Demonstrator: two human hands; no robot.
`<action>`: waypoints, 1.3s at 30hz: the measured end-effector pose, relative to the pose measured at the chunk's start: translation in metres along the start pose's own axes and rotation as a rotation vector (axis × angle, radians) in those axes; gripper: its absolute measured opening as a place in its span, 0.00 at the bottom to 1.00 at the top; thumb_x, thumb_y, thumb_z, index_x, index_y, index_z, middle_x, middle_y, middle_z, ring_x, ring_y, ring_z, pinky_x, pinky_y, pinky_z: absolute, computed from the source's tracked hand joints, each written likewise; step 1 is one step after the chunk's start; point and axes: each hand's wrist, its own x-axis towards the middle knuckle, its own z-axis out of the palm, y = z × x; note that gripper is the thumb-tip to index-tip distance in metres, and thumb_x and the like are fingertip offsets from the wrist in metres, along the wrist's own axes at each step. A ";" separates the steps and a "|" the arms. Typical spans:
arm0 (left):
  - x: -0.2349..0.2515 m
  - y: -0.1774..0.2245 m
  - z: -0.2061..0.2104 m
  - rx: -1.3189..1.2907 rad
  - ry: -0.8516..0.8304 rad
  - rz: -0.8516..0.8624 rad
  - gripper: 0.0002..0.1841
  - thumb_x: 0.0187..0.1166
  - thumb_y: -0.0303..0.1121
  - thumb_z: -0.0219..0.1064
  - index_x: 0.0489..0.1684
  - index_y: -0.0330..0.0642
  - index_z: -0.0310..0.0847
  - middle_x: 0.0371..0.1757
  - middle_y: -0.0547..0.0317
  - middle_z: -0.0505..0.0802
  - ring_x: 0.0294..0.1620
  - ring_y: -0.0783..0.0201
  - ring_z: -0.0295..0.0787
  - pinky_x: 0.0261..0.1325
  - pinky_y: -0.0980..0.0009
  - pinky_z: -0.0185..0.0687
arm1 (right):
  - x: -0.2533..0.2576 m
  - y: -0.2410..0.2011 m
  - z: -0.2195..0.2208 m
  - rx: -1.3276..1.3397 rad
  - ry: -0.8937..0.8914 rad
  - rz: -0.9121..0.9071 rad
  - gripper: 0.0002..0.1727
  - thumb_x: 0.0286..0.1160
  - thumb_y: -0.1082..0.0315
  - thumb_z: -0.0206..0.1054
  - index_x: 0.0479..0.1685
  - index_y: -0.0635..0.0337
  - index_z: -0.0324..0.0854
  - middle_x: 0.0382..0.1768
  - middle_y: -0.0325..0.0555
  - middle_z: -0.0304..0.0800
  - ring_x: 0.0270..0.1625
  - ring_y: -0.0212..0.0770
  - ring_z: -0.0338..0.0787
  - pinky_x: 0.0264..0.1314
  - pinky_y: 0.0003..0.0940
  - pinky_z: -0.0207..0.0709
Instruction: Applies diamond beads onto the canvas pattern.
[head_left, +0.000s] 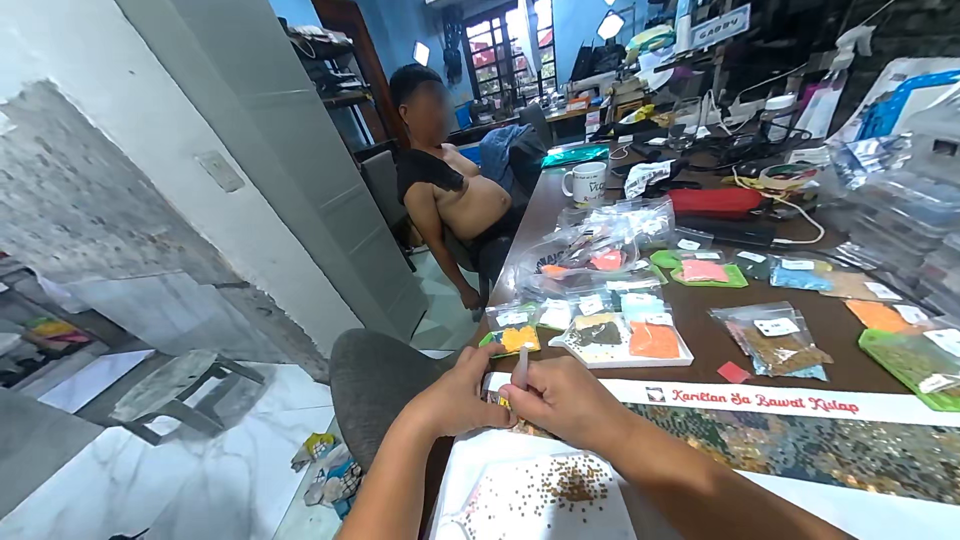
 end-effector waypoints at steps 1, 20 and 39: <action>0.000 0.000 0.000 -0.004 -0.002 -0.003 0.51 0.59 0.34 0.83 0.89 0.52 0.57 0.79 0.43 0.70 0.69 0.54 0.79 0.65 0.57 0.81 | 0.000 -0.001 0.000 0.003 -0.005 0.001 0.21 0.83 0.58 0.61 0.22 0.62 0.82 0.14 0.39 0.75 0.20 0.28 0.73 0.23 0.24 0.65; 0.002 0.000 0.001 0.008 -0.012 -0.013 0.52 0.59 0.34 0.84 0.90 0.53 0.56 0.80 0.44 0.70 0.69 0.55 0.79 0.65 0.57 0.82 | 0.003 0.000 -0.003 -0.020 -0.050 -0.042 0.20 0.82 0.59 0.61 0.22 0.62 0.82 0.15 0.40 0.75 0.20 0.28 0.74 0.24 0.24 0.66; 0.001 0.004 0.003 0.043 -0.002 -0.039 0.52 0.60 0.34 0.84 0.90 0.53 0.56 0.81 0.43 0.69 0.71 0.52 0.78 0.67 0.52 0.80 | 0.007 -0.020 -0.008 -0.039 -0.123 0.302 0.21 0.85 0.57 0.61 0.25 0.62 0.82 0.18 0.41 0.76 0.24 0.32 0.75 0.29 0.29 0.68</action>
